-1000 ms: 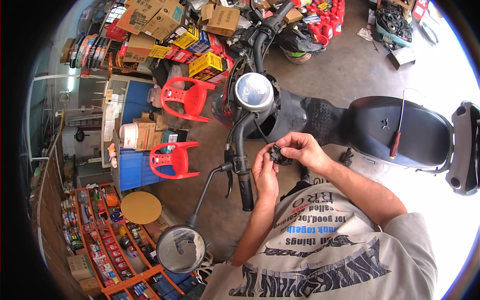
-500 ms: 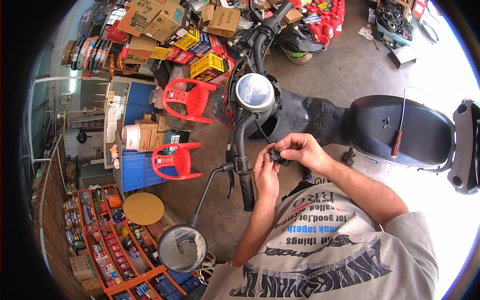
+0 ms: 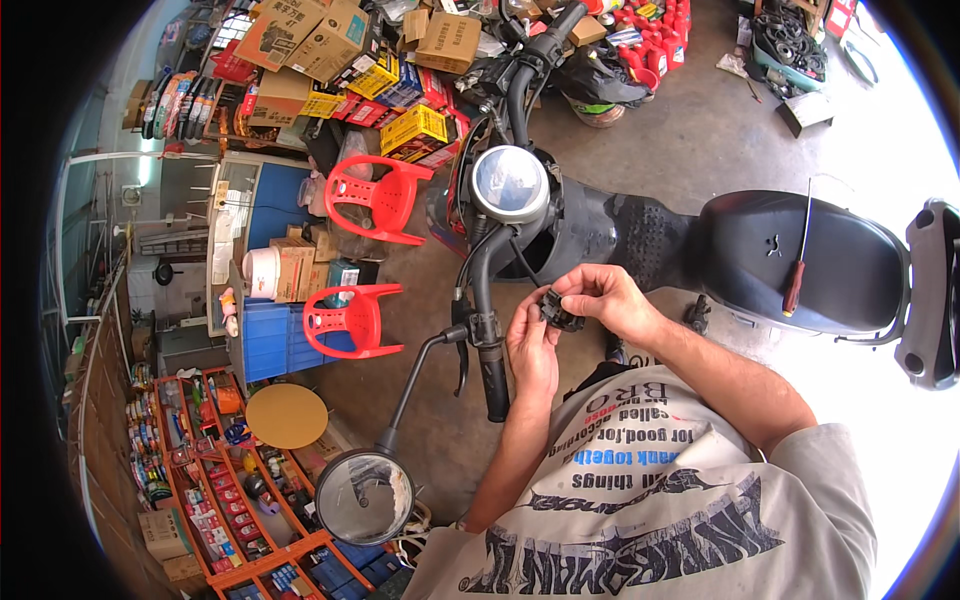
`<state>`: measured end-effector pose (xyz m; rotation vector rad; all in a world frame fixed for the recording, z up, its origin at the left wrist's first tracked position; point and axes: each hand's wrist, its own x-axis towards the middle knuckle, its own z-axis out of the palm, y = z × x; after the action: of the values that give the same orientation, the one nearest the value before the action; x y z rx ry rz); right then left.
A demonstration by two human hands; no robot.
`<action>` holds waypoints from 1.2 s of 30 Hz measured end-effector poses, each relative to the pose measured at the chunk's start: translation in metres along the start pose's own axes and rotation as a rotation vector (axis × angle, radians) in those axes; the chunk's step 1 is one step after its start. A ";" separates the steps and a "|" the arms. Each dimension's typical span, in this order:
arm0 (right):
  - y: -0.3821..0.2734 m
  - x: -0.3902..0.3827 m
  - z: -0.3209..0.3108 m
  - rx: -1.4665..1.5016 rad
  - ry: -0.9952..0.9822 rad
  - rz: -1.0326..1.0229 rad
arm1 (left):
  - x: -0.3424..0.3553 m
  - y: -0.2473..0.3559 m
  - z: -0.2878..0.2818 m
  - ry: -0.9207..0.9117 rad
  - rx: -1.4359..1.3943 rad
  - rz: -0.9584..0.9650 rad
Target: Replacing or repairing components around the dashboard and brake lines of a motorcycle.
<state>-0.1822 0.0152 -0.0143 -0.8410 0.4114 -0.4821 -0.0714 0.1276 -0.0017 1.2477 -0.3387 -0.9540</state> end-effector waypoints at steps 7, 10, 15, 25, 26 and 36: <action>0.003 0.002 -0.003 0.006 0.038 0.040 | 0.001 -0.001 0.000 0.015 0.004 -0.010; 0.003 0.003 -0.003 0.021 0.042 0.047 | 0.002 -0.002 -0.001 0.017 0.005 -0.011; 0.006 0.004 -0.005 0.058 0.041 0.053 | 0.002 -0.002 -0.002 0.004 0.009 -0.007; -0.001 0.004 0.003 0.072 0.155 0.160 | 0.002 -0.004 0.000 0.076 0.132 0.041; -0.002 0.004 0.004 0.072 0.155 0.162 | 0.002 -0.005 -0.001 0.074 0.186 0.064; 0.008 0.009 -0.001 0.123 0.251 0.178 | 0.003 0.002 0.010 0.006 0.394 0.160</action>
<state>-0.1737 0.0141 -0.0221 -0.6202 0.6755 -0.4435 -0.0753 0.1185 0.0028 1.5542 -0.6343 -0.7668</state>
